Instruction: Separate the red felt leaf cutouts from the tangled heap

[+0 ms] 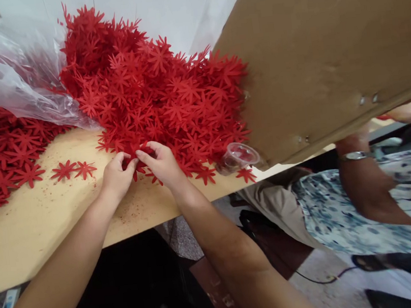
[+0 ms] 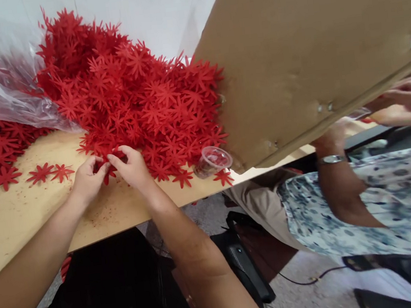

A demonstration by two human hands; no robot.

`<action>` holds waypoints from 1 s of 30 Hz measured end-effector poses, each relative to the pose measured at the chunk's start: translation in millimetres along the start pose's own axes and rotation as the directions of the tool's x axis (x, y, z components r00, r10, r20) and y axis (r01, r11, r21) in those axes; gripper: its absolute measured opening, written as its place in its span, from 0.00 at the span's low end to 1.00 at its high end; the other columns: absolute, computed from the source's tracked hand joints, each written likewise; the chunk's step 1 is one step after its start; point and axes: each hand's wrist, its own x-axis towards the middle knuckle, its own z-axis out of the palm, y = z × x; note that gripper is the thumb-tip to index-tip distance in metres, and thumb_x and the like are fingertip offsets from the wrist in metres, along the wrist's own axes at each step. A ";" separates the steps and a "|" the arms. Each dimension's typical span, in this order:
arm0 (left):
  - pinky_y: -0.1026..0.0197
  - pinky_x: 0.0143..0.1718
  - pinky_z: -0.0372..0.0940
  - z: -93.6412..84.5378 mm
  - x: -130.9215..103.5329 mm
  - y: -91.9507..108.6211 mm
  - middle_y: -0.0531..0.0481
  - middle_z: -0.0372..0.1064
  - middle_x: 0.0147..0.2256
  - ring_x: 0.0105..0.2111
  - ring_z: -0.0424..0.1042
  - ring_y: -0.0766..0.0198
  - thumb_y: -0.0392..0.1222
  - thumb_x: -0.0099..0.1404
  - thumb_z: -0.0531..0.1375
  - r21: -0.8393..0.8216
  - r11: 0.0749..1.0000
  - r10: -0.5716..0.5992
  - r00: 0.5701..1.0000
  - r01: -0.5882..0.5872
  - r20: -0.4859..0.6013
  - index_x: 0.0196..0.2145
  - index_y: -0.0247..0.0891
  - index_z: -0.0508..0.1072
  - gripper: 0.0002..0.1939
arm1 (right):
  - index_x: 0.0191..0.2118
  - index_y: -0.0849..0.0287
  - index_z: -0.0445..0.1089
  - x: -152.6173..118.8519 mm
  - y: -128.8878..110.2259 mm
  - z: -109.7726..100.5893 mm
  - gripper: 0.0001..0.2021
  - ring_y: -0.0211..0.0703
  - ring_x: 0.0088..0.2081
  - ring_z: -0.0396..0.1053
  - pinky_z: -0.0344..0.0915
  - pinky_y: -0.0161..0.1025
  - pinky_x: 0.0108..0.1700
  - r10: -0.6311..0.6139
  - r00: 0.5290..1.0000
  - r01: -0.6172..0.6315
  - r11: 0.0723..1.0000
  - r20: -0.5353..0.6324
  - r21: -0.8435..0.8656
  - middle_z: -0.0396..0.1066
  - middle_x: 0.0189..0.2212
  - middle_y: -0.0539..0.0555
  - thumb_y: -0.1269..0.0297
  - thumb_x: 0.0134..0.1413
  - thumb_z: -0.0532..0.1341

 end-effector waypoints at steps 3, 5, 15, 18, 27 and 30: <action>0.65 0.27 0.57 0.0 -2.9 6.8 0.56 0.63 0.22 0.22 0.60 0.71 0.41 0.54 0.59 -0.048 0.998 -0.027 0.999 0.029 0.038 0.26 0.37 0.64 0.07 | 0.28 0.59 0.68 1.4 2.1 -4.8 0.11 0.31 0.27 0.66 0.66 0.35 0.34 0.049 0.998 -0.047 0.998 -0.041 0.040 0.70 0.25 0.46 0.59 0.38 0.65; 0.65 0.27 0.58 0.5 -3.3 8.0 0.56 0.63 0.23 0.22 0.61 0.71 0.40 0.54 0.59 -0.081 0.996 -0.027 0.998 0.032 0.063 0.27 0.37 0.64 0.06 | 0.28 0.58 0.68 0.8 2.6 -7.5 0.11 0.31 0.27 0.66 0.66 0.34 0.33 0.100 0.995 -0.098 0.991 -0.021 0.091 0.70 0.25 0.46 0.59 0.37 0.66; 0.67 0.28 0.58 5.0 2.1 -2.6 0.57 0.65 0.23 0.23 0.62 0.73 0.36 0.54 0.58 -0.163 0.986 -0.039 0.998 0.048 0.058 0.27 0.35 0.66 0.03 | 0.25 0.58 0.66 1.0 -5.3 -11.9 0.09 0.28 0.25 0.64 0.63 0.30 0.29 0.164 0.985 -0.171 0.968 0.050 0.185 0.68 0.22 0.44 0.64 0.34 0.66; 0.67 0.27 0.57 6.4 0.6 -2.1 0.57 0.64 0.23 0.23 0.61 0.73 0.38 0.53 0.59 -0.147 0.989 -0.019 0.997 0.029 0.070 0.27 0.36 0.66 0.04 | 0.23 0.59 0.64 1.5 -4.3 -9.5 0.08 0.28 0.23 0.62 0.61 0.30 0.28 0.155 0.988 -0.155 0.980 0.008 0.128 0.65 0.20 0.43 0.64 0.36 0.64; 0.65 0.30 0.58 2.9 0.9 -2.1 0.55 0.65 0.25 0.25 0.62 0.71 0.41 0.56 0.57 -0.070 0.998 -0.003 1.000 0.004 0.010 0.28 0.36 0.65 0.06 | 0.28 0.58 0.66 8.7 3.6 -6.8 0.06 0.31 0.26 0.67 0.66 0.34 0.32 0.121 0.988 -0.104 0.980 -0.098 0.167 0.68 0.24 0.45 0.66 0.39 0.61; 0.65 0.29 0.56 2.4 1.4 -2.7 0.56 0.63 0.24 0.24 0.60 0.71 0.40 0.56 0.57 -0.034 0.999 -0.031 0.999 0.031 0.017 0.28 0.36 0.65 0.05 | 0.31 0.57 0.67 8.6 2.7 -7.4 0.09 0.33 0.29 0.69 0.68 0.35 0.36 0.108 0.993 -0.099 0.983 -0.054 0.153 0.71 0.28 0.47 0.62 0.39 0.63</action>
